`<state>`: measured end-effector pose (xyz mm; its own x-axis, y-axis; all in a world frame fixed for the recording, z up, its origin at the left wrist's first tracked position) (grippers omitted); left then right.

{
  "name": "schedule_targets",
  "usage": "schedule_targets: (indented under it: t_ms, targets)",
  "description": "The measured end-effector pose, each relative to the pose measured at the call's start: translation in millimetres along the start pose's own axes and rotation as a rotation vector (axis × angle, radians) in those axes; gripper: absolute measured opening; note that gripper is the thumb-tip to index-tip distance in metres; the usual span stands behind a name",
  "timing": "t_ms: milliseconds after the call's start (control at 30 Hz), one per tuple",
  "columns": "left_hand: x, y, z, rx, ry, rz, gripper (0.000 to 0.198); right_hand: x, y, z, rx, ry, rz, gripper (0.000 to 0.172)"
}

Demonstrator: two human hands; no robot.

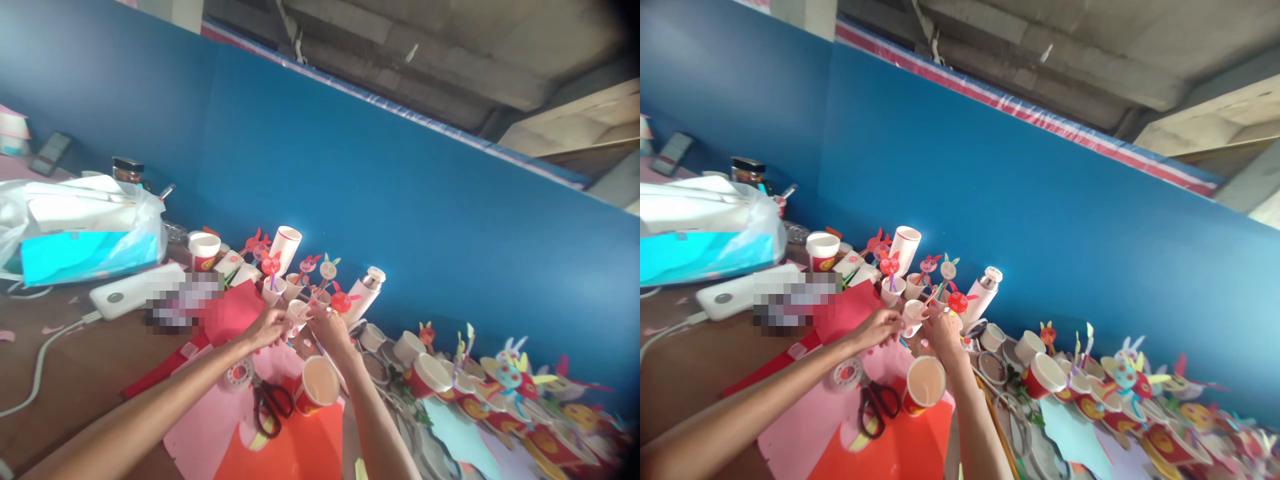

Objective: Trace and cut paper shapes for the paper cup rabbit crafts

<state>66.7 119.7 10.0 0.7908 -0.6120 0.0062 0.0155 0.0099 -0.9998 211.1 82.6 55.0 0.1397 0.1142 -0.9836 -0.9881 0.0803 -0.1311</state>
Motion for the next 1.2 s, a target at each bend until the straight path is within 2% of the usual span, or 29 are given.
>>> schedule_targets:
  t_ms: [200, 400, 600, 833, 967, 1100, 1200]
  targets:
    - [0.7, -1, -1, 0.005, 0.007, -0.004, 0.029, -9, 9, 4, -0.031, 0.027, -0.093, 0.021]
    - [-0.1, 4, 3, -0.005, -0.01, -0.005, 0.023, -18, 18, 21, -0.034, 0.041, -0.174, 0.022]
    - [-0.8, 1, 2, 0.005, 0.011, -0.019, 0.023, -16, 22, 34, -0.006, -0.001, -0.223, 0.023]
    - [-1.9, 1, 1, 0.0, 0.001, -0.029, 0.023, -15, 22, 36, 0.007, -0.071, -0.201, 0.022]
    - [-2.6, 0, 1, -0.009, -0.01, -0.026, 0.024, -21, 12, 26, -0.003, -0.144, -0.141, 0.025]
    - [-1.8, -5, -2, -0.018, -0.022, -0.02, 0.024, -25, -12, 2, 0.029, -0.235, -0.075, 0.022]
    - [-1.2, -9, -4, -0.017, -0.03, -0.006, 0.025, -19, -29, -14, 0.083, -0.272, -0.034, 0.022]
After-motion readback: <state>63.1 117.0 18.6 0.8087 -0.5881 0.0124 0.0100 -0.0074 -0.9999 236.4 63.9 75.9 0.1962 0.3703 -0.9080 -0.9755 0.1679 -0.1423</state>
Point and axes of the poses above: each hand's wrist, its own z-axis towards the middle knuckle, its own x-axis out of the palm, y = z × x, the point moved 5 cm from there along z, towards the middle knuckle, and after that the axes turned 10 degrees about -z, right-handed, at the moved point
